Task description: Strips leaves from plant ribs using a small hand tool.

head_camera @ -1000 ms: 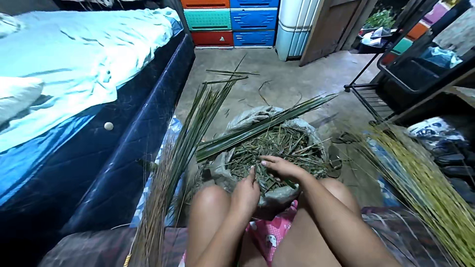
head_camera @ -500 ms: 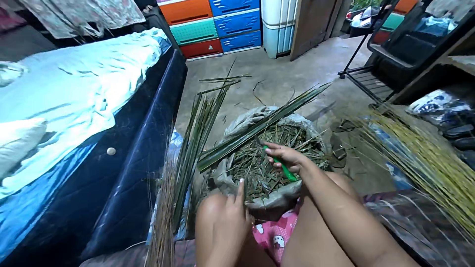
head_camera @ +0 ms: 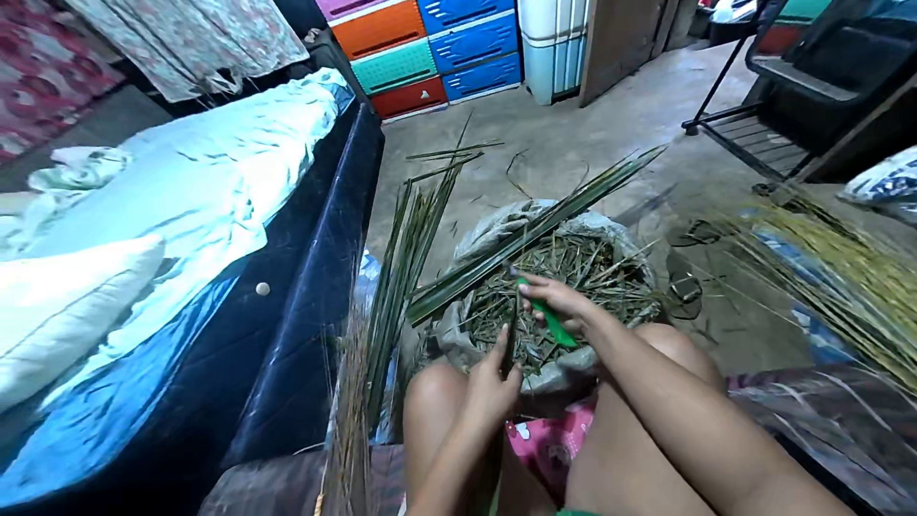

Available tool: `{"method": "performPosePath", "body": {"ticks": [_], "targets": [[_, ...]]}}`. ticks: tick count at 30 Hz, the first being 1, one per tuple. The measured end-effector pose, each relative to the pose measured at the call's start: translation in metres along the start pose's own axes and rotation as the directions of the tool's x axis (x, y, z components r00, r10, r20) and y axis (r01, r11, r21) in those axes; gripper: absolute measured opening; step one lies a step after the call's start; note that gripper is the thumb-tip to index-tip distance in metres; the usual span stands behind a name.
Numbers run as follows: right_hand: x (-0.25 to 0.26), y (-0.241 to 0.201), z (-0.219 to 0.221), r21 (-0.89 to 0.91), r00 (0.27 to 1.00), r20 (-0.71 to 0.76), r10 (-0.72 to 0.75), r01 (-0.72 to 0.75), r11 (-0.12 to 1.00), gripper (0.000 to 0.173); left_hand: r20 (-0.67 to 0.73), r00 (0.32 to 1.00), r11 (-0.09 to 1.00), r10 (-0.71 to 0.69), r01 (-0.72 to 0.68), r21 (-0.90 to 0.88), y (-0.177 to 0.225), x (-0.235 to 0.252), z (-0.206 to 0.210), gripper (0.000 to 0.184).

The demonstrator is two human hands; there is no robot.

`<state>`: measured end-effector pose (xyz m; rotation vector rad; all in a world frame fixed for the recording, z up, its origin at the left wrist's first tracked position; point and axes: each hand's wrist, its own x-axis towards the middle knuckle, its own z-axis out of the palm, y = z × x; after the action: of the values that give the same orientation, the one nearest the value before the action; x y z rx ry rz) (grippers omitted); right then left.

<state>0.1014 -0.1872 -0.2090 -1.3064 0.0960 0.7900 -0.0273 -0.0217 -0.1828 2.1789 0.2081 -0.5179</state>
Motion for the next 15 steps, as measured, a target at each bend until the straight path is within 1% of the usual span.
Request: {"method": "performPosePath", "body": {"ticks": [1,2,4,5,7,9,12,15], "targets": [[0.003,-0.003,-0.007,-0.016,0.997,-0.073,-0.018,0.017,1.0,0.048,0.029,1.0,1.0,-0.006,0.006,0.013,0.002,0.003,0.001,0.064],[0.005,-0.006,-0.011,-0.084,0.992,-0.119,-0.034,0.024,0.996,0.048,0.043,0.999,1.0,-0.016,0.015,0.022,0.003,0.008,0.001,0.062],[0.004,-0.008,-0.012,-0.312,0.99,-0.133,-0.043,-0.001,0.95,0.049,0.03,0.999,0.999,-0.042,0.042,0.005,0.006,0.02,0.005,0.056],[0.003,-0.006,-0.008,-0.43,0.993,-0.117,-0.034,-0.02,0.903,0.048,0.017,0.998,0.998,-0.06,0.06,-0.024,0.008,0.028,0.005,0.055],[0.0,-0.003,0.003,-0.636,0.997,-0.081,-0.005,-0.048,0.77,0.043,-0.006,0.995,0.991,-0.099,0.098,-0.096,0.012,0.048,0.006,0.053],[-0.002,0.001,0.012,-0.783,0.999,-0.045,0.015,-0.045,0.62,0.039,-0.027,0.991,0.986,-0.134,0.131,-0.099,0.011,0.069,0.007,0.047],[-0.003,0.004,0.019,-0.888,0.997,-0.061,0.048,-0.077,0.453,0.038,-0.028,0.985,0.984,-0.172,0.17,-0.053,0.001,0.088,0.011,0.04],[-0.002,0.016,0.027,-0.95,0.992,-0.066,0.104,-0.095,0.297,0.039,-0.028,0.979,0.979,-0.2,0.198,-0.043,-0.013,0.095,0.016,0.043]]}}
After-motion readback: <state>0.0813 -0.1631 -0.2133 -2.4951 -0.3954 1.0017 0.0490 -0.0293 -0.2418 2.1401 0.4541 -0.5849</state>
